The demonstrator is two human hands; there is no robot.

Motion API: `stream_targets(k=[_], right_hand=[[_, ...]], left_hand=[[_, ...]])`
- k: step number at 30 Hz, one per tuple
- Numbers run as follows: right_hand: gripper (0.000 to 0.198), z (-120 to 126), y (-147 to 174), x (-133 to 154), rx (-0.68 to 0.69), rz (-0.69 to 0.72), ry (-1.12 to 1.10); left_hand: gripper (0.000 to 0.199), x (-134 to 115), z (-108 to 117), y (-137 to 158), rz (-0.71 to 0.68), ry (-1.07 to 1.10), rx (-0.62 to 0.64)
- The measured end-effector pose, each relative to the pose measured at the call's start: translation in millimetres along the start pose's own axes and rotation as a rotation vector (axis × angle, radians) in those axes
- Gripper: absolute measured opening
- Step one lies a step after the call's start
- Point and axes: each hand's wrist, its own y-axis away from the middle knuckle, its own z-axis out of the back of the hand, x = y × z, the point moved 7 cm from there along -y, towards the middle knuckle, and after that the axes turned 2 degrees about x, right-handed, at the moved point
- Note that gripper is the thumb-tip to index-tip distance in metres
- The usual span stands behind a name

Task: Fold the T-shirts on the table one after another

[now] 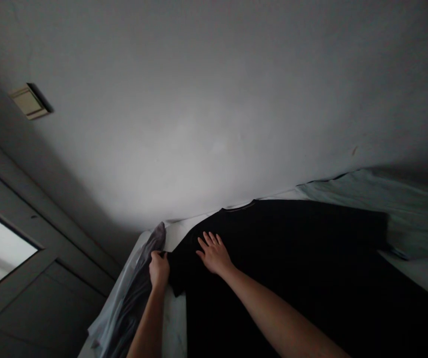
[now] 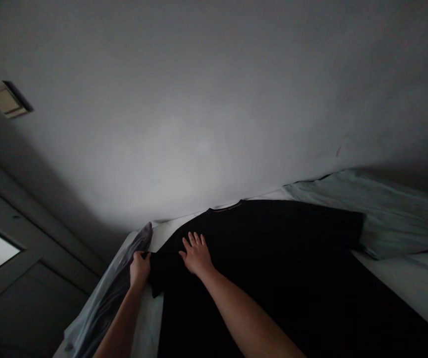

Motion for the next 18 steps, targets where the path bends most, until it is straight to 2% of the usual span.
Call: stream_targets(k=[2, 6, 9, 10, 12, 14, 15, 18], right_hand=[[0.058, -2, 1, -1, 0.002, 0.001, 0.003], [0.060, -4, -5, -2, 0.075, -0.030, 0.019], [0.073, 4, -20, 5, 0.098, -0.037, 0.005], [0.081, 10, -27, 13, 0.089, 0.019, -0.010], [0.085, 20, -37, 42, 0.088, 0.247, -0.050], [0.070, 25, -41, 74, 0.155, 0.506, -0.085], [0.059, 25, -41, 85, 0.214, 0.577, -0.085], [0.034, 25, -40, 97, 0.338, 0.577, -0.007]], left_hand=[[0.027, 1, -3, 4, 0.028, -0.039, 0.043], [0.025, -4, -2, 8, -0.022, -0.025, 0.132], [0.024, -12, 3, 15, -0.085, 0.021, 0.148], [0.025, -18, 5, 19, -0.122, 0.051, 0.149], [0.028, -33, 9, 29, -0.206, 0.117, 0.169], [0.033, -47, 13, 43, -0.248, 0.147, 0.218], [0.036, -50, 15, 53, -0.251, 0.141, 0.248], [0.041, -41, 33, 102, -0.286, 0.059, 0.238]])
